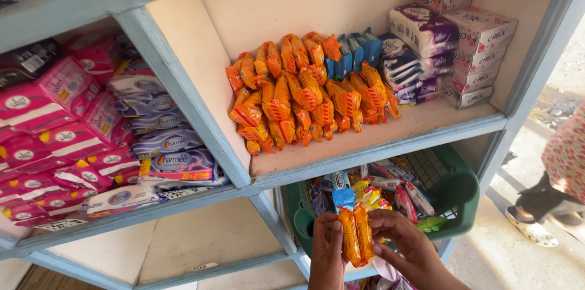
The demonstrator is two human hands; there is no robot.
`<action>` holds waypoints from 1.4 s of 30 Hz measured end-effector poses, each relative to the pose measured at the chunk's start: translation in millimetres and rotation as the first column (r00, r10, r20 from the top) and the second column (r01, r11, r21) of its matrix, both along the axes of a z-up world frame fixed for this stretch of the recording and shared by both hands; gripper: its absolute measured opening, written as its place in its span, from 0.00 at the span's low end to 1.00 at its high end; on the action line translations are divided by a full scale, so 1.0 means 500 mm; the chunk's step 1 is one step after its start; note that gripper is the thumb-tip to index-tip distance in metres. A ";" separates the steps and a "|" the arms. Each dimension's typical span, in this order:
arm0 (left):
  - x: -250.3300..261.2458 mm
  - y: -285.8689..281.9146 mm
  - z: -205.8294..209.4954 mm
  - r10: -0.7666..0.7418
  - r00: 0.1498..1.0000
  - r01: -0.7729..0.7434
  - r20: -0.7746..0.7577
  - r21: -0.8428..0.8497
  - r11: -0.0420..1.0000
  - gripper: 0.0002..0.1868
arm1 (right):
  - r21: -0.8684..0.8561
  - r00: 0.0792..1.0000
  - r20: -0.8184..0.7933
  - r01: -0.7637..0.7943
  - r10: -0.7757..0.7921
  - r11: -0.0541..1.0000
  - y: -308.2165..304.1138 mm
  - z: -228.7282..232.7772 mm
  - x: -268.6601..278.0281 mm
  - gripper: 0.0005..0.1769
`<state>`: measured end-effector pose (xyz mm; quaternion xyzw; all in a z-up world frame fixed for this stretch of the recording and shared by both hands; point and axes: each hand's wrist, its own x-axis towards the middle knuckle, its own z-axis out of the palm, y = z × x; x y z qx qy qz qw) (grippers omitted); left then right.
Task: Restocking and organizing individual snack packages from a basket onto a retail shelf.
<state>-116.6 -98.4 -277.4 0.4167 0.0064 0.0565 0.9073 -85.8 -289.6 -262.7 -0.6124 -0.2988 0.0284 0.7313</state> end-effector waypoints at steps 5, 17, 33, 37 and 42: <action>0.004 0.004 0.036 0.030 0.999 -0.026 -0.020 0.159 0.987 0.18 | -0.027 0.998 0.052 -0.029 0.030 0.999 0.001 0.045 -0.017 0.33; 0.030 -0.004 -0.010 -0.104 0.952 0.031 0.287 0.250 0.968 0.34 | -0.021 0.949 0.251 0.204 -0.193 0.979 -0.005 -0.026 0.034 0.41; 0.060 0.001 0.178 -0.103 0.995 0.099 -0.012 0.413 0.905 0.36 | 0.259 0.869 0.391 0.213 -0.304 0.942 -0.019 0.011 0.103 0.37; 0.004 -0.012 0.377 -0.062 0.872 -0.354 0.486 0.712 0.606 0.41 | 0.166 0.921 0.343 0.133 -0.184 0.977 -0.020 0.206 0.102 0.40; 0.073 -0.001 0.513 -0.022 0.667 -0.728 0.745 0.657 0.195 0.34 | 0.169 0.817 0.547 0.107 -0.184 0.980 -0.003 0.375 0.182 0.37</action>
